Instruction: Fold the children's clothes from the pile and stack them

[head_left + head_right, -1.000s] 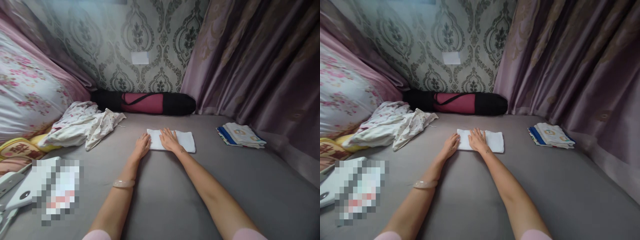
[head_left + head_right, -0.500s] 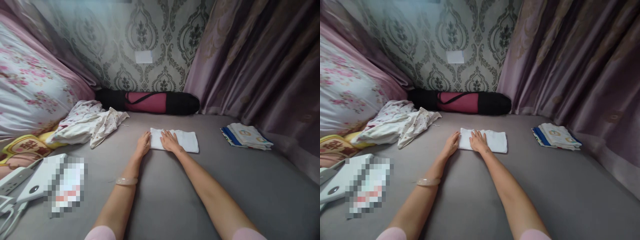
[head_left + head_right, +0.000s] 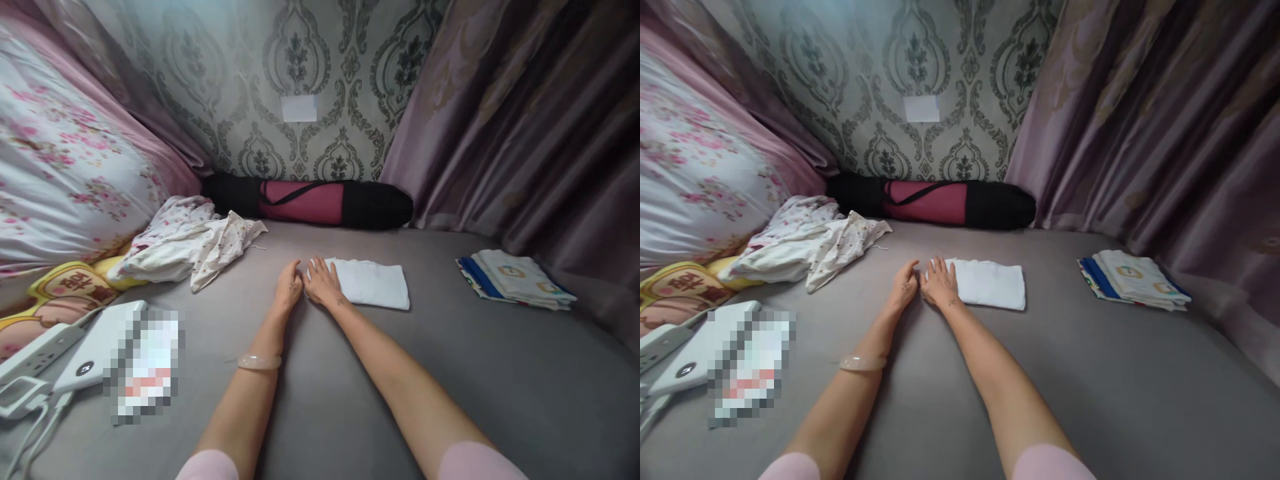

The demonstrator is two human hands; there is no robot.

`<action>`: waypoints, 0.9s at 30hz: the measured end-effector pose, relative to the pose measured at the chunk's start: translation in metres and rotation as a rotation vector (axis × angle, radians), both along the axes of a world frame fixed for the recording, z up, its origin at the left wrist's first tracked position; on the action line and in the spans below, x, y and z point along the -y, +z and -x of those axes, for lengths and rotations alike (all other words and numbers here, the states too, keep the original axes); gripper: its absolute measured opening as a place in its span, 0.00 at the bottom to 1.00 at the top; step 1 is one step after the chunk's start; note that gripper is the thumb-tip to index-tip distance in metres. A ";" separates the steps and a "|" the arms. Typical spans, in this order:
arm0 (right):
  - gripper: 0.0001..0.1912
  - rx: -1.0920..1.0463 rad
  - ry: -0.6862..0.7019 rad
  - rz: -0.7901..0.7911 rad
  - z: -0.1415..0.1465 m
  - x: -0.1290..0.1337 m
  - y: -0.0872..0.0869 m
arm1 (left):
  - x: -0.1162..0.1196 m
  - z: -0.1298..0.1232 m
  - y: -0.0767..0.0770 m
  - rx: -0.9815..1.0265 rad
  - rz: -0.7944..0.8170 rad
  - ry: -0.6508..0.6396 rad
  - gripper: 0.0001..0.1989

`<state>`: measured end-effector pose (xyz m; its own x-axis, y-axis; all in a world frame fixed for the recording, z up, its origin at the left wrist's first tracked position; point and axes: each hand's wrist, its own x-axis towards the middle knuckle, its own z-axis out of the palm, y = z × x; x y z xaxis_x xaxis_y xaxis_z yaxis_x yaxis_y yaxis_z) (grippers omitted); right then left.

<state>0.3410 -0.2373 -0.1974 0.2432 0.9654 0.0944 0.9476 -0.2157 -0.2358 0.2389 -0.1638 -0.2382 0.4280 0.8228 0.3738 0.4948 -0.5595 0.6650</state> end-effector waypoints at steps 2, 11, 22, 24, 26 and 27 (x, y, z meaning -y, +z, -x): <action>0.31 0.004 -0.001 0.012 0.002 -0.001 -0.006 | 0.001 0.000 0.002 -0.007 0.011 0.001 0.23; 0.29 -0.106 0.058 0.017 -0.005 0.001 -0.003 | 0.006 -0.001 0.007 -0.029 0.009 -0.054 0.21; 0.18 -0.200 -0.191 -0.318 -0.093 0.113 0.011 | 0.014 0.026 0.048 -0.260 0.442 0.031 0.15; 0.15 -0.204 -0.340 -0.268 -0.118 0.140 0.013 | 0.018 0.033 0.054 -0.247 0.539 -0.035 0.14; 0.14 -0.196 -0.495 -0.189 -0.138 0.164 0.013 | 0.023 0.036 0.057 -0.232 0.598 -0.080 0.12; 0.13 -0.191 -0.550 -0.160 -0.146 0.174 0.011 | 0.025 0.037 0.059 -0.223 0.627 -0.101 0.10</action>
